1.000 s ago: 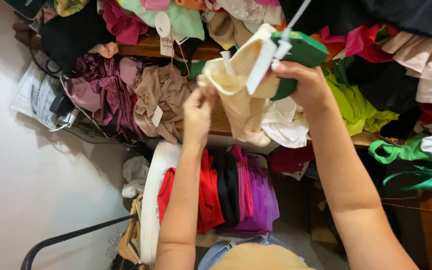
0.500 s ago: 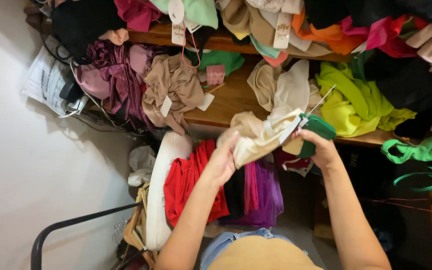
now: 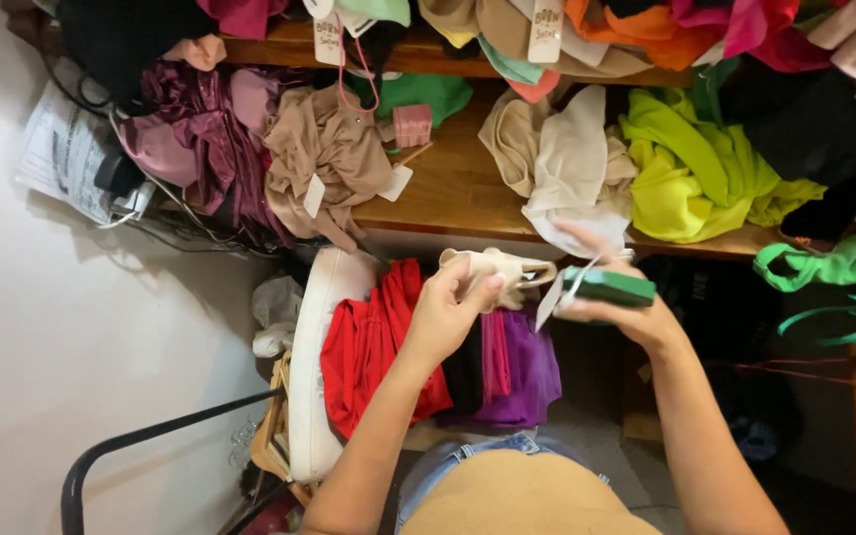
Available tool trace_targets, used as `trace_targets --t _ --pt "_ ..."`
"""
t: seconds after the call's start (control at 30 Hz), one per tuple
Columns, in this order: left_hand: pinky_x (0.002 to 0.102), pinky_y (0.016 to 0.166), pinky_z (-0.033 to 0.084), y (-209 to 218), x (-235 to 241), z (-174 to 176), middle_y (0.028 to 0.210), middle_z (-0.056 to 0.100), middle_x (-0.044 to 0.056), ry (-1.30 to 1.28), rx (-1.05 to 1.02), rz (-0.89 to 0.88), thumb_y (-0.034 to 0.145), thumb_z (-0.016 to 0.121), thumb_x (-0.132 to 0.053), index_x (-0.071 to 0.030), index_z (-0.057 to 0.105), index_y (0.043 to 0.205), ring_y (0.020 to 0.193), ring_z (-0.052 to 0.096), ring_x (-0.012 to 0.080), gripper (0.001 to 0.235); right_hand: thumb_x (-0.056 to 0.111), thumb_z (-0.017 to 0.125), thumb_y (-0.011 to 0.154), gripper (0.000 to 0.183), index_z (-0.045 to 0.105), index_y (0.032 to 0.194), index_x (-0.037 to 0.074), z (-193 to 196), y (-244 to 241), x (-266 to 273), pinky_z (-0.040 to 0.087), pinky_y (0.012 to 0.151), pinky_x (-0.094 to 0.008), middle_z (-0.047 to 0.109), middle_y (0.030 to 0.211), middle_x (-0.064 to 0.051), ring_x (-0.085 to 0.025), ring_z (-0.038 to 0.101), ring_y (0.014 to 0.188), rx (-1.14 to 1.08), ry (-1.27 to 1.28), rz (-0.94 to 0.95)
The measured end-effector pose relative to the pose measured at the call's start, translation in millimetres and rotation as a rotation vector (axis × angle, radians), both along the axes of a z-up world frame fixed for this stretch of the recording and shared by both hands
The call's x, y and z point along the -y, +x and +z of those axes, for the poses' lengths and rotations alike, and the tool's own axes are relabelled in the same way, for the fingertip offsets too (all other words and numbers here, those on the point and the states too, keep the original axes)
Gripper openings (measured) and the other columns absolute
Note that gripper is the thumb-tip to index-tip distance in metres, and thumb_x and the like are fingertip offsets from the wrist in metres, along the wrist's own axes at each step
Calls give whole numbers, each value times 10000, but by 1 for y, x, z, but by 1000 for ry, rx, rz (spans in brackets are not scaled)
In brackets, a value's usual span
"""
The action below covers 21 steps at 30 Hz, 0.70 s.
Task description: The person uses a handheld green tagging gun to attach white tags to various pieces of clothing, including bras and tops, on a wooden table. They handle the garments one by one, applying the tags and placing the items back on the table.
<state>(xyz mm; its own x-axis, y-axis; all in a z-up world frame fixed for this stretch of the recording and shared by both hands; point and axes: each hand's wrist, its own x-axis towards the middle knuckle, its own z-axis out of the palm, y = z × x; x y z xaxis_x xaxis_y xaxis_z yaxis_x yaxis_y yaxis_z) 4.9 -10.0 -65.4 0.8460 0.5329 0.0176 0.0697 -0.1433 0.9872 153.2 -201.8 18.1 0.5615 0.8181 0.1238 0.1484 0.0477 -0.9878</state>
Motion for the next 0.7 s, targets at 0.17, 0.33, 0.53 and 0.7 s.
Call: trace_targets --t 0.17,0.33,0.53,0.7 --pt "327 831 545 -2 -2 38 786 681 8 12 95 -242 1007 675 -247 -121 734 929 830 632 112 160 36 832 686 335 735 997 -39 8 -21 -21 438 977 -425 656 1162 -235 -299 566 1137 -230 117 41" --pt "466 834 525 -6 -10 84 836 664 252 67 166 -424 1022 594 -181 1 651 951 848 674 354 203 -29 829 641 281 733 901 -75 -16 -27 -32 586 743 -370 749 867 -182 -202 703 798 -522 275 139" --pt "466 821 533 -2 -28 74 826 647 173 279 85 -465 1080 491 -268 -72 606 929 867 664 411 272 -3 796 699 266 735 929 -121 -95 -10 -14 600 598 -423 747 781 -243 -271 733 708 -540 236 109" --pt "504 802 543 -3 -31 63 832 659 184 325 -29 -421 1086 452 -353 -146 608 1013 883 670 428 270 20 818 704 164 735 776 -101 -55 -2 -23 581 551 -369 711 697 -225 -219 676 628 -324 209 138"
